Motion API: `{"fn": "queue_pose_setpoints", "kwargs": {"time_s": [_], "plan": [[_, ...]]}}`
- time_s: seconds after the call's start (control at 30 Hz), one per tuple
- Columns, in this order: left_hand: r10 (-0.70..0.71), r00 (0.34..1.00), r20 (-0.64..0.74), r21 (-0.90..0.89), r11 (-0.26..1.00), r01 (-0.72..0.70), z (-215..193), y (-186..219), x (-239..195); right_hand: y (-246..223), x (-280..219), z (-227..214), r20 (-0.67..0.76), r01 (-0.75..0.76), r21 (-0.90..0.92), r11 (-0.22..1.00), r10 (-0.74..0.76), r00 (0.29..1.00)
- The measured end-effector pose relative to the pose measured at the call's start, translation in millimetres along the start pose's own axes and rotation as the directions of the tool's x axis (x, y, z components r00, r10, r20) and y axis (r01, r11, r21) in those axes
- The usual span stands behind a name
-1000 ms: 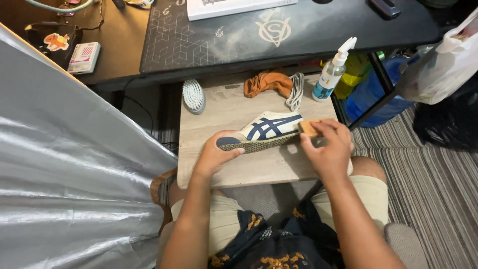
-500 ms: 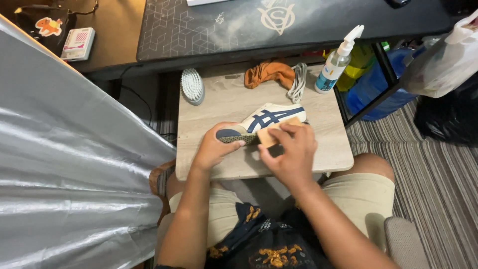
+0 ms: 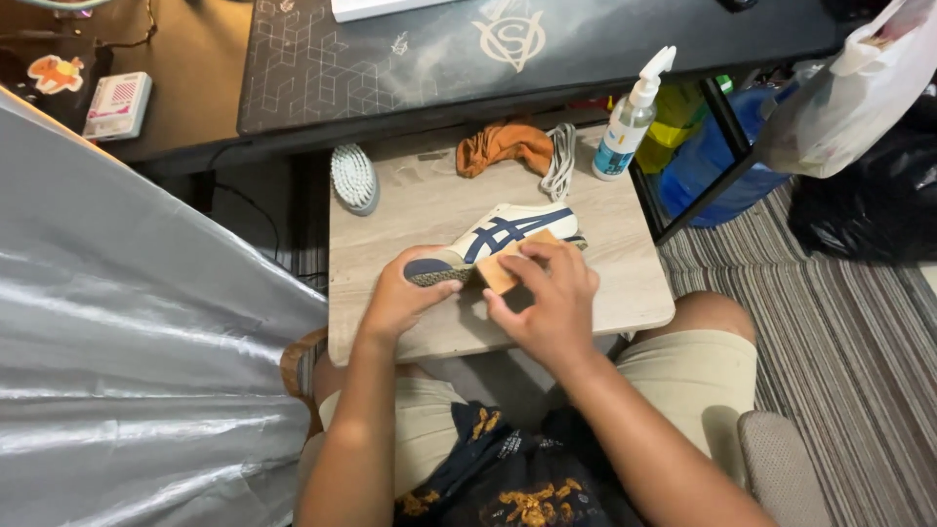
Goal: The person scrubs the sole of a white and blue sneaker with a small brush, then wipes the sole with an orange cloth. The shoe is held in the left hand while the right hand performs the scrubbing and wiping actions.
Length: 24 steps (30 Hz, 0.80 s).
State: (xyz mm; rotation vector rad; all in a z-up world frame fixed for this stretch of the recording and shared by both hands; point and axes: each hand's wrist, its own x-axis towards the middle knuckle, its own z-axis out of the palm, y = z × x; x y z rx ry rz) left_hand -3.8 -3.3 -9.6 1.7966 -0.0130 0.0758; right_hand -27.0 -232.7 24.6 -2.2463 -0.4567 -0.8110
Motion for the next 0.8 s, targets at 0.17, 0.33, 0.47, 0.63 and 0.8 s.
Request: {"fn": "queue_pose_setpoints", "kwargs": {"time_s": [0.17, 0.33, 0.47, 0.63, 0.8], "plan": [[-0.003, 1.0, -0.007, -0.006, 1.0, 0.003, 2.3, -3.8, 0.0, 42.8, 0.6, -10.9, -0.024, 0.019, -0.078, 0.997, -0.02, 1.0], [-0.016, 1.0, -0.022, 0.003, 1.0, 0.016, 4.0, -4.7, -1.3, 74.6, -0.2, -20.4, -0.065, -0.035, -0.115, 0.993, 0.028, 0.998], [-0.023, 0.999, -0.028, 0.004, 1.0, 0.023, 0.8, -5.0, -1.9, 102.2, -3.5, -26.3, -0.142, -0.137, -0.124, 0.983, 0.119, 0.983], [-0.038, 0.999, -0.025, 0.007, 0.999, 0.038, 2.8, -3.4, -0.8, 105.4, -3.4, -28.7, -0.149, -0.191, 0.014, 0.981, 0.191, 0.97], [-0.03, 0.999, -0.03, -0.002, 1.0, 0.029, 4.4, -9.6, 1.1, 90.5, -3.5, -14.1, -0.163, -0.14, 0.124, 0.982, 0.159, 0.974]]}}
